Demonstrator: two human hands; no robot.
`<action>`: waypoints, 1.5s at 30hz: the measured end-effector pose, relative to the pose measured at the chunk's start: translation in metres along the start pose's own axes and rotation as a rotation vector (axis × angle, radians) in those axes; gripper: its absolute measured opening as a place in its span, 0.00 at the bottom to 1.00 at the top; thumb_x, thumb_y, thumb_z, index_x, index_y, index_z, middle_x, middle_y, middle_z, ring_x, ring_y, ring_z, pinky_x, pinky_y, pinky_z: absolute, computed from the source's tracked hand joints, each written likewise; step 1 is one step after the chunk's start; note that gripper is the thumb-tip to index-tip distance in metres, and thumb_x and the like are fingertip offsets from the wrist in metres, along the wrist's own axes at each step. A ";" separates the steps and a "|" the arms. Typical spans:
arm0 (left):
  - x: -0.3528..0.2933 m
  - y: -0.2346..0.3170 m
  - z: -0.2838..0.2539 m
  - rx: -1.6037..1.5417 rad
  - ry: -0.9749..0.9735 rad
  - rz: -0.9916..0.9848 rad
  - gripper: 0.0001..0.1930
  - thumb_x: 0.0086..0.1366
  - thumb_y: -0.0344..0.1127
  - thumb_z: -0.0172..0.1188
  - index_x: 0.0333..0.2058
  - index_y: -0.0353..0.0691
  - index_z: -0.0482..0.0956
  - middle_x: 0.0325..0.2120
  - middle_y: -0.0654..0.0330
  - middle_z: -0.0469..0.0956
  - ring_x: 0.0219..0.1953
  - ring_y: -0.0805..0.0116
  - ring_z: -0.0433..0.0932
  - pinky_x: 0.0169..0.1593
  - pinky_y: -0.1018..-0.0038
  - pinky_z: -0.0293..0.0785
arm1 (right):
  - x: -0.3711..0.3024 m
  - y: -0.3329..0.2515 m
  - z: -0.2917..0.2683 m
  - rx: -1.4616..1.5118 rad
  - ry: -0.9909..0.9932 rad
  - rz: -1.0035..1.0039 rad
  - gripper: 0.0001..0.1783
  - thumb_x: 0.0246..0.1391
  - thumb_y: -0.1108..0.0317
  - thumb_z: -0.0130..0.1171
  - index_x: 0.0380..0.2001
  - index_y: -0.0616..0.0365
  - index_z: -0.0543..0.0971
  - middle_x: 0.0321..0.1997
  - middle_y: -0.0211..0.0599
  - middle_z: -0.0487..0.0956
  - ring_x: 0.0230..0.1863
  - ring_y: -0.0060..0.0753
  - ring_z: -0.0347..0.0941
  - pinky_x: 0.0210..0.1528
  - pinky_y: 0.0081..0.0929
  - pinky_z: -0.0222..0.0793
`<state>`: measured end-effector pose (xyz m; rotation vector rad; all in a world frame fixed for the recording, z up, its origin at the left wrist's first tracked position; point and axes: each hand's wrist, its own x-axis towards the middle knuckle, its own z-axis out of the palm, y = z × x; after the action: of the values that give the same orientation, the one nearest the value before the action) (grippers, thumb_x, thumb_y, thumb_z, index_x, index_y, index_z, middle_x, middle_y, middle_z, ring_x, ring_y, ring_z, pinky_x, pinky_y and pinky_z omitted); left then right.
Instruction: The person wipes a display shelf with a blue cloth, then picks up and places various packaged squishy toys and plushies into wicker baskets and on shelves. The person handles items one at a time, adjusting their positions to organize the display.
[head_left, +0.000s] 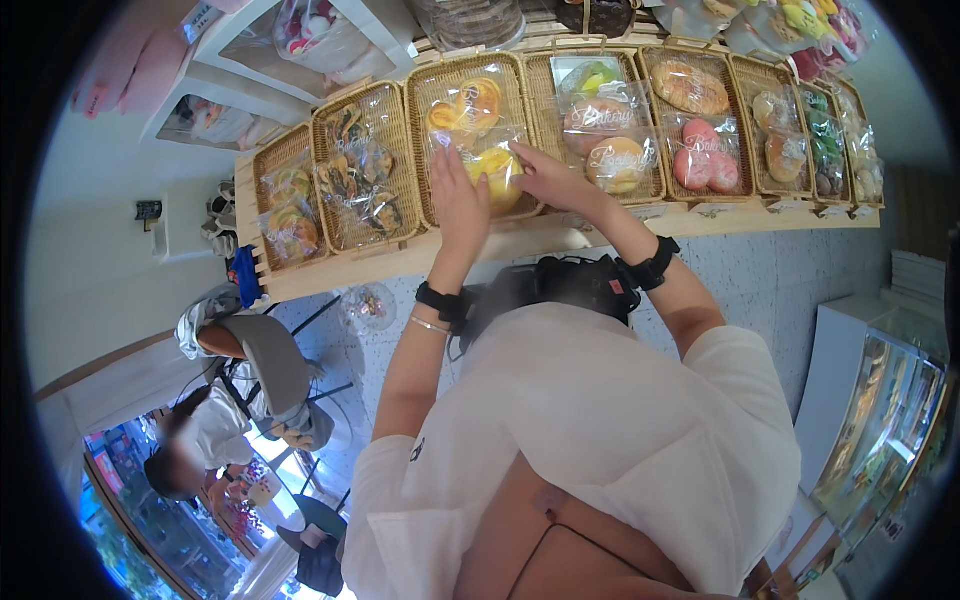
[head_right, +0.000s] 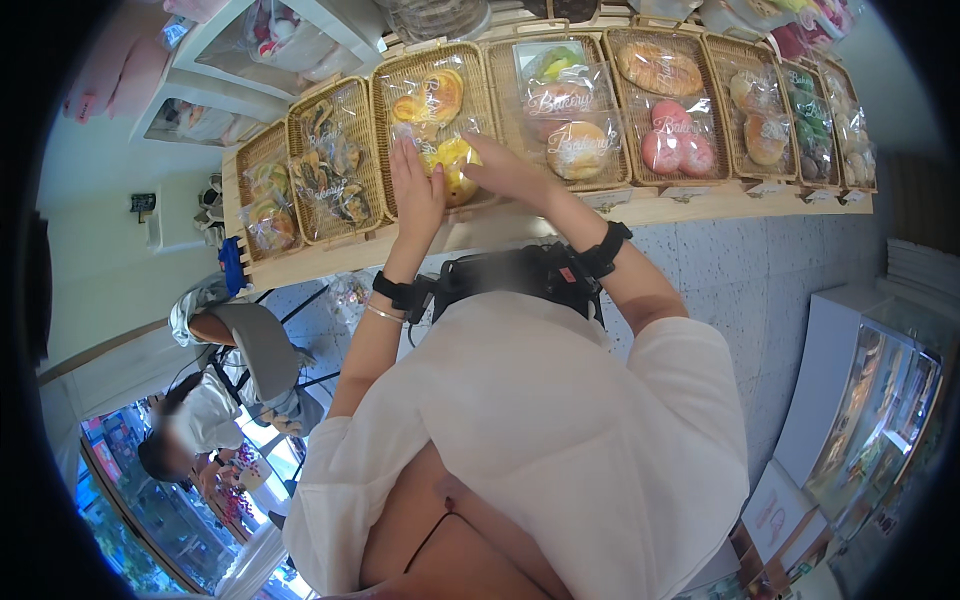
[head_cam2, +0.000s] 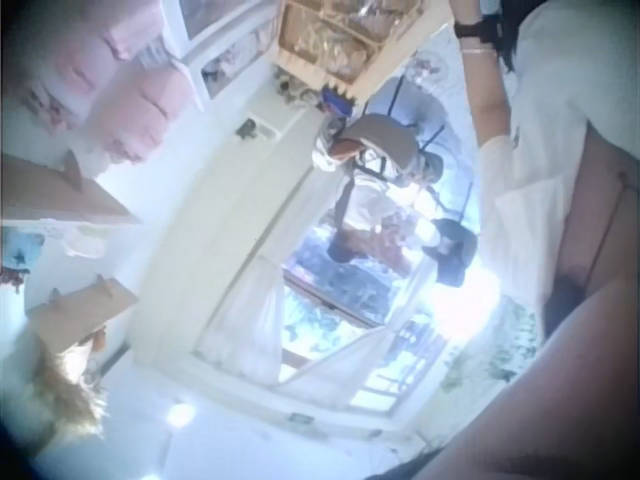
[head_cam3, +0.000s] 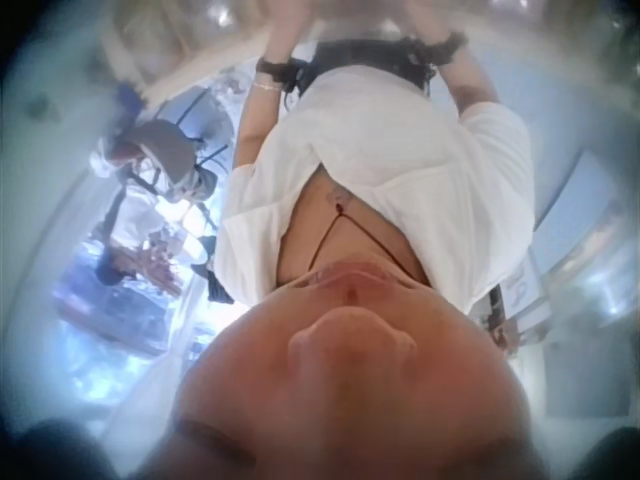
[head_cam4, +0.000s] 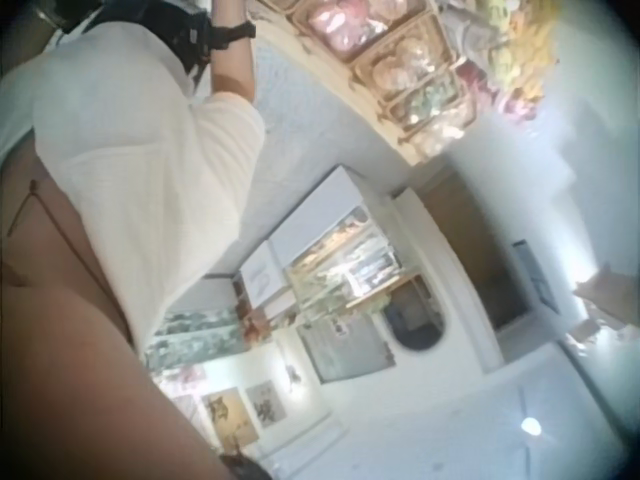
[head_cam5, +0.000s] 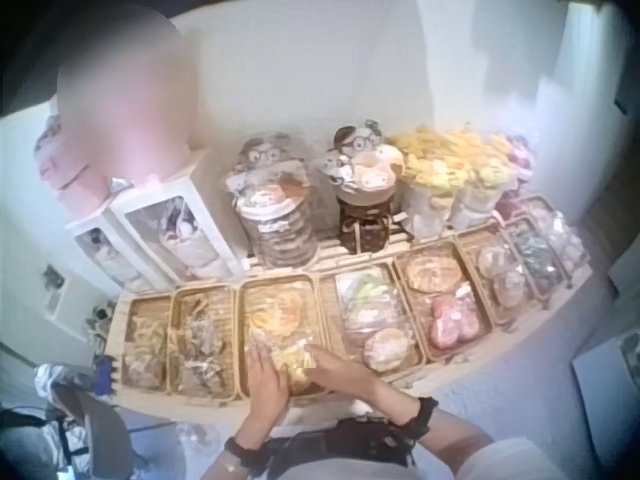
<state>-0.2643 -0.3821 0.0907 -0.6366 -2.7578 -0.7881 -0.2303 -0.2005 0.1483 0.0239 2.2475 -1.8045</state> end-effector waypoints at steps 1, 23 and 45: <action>0.005 0.015 -0.010 -0.052 -0.029 0.047 0.32 0.63 0.36 0.50 0.62 0.29 0.50 0.62 0.39 0.50 0.64 0.39 0.49 0.65 0.55 0.47 | -0.017 -0.017 -0.015 0.067 -0.086 0.078 0.28 0.55 0.67 0.53 0.57 0.65 0.64 0.55 0.43 0.71 0.57 0.31 0.65 0.57 0.26 0.61; 0.033 0.053 0.074 -0.798 -0.533 -0.088 0.37 0.62 0.36 0.54 0.62 0.25 0.46 0.63 0.41 0.53 0.65 0.58 0.54 0.64 0.71 0.51 | -0.069 0.119 -0.093 0.197 0.892 0.128 0.32 0.57 0.68 0.52 0.63 0.63 0.56 0.53 0.42 0.72 0.54 0.30 0.68 0.56 0.21 0.62; 0.067 0.111 0.058 -0.844 -0.350 -0.558 0.33 0.68 0.45 0.43 0.64 0.30 0.48 0.63 0.45 0.53 0.65 0.58 0.54 0.64 0.72 0.51 | -0.050 0.122 -0.184 0.127 0.369 -0.042 0.25 0.61 0.66 0.47 0.59 0.66 0.63 0.56 0.42 0.71 0.58 0.30 0.65 0.59 0.21 0.58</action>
<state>-0.2772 -0.2426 0.1136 -0.0834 -2.8435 -2.2015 -0.1962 0.0120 0.0781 0.3639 2.3775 -2.1083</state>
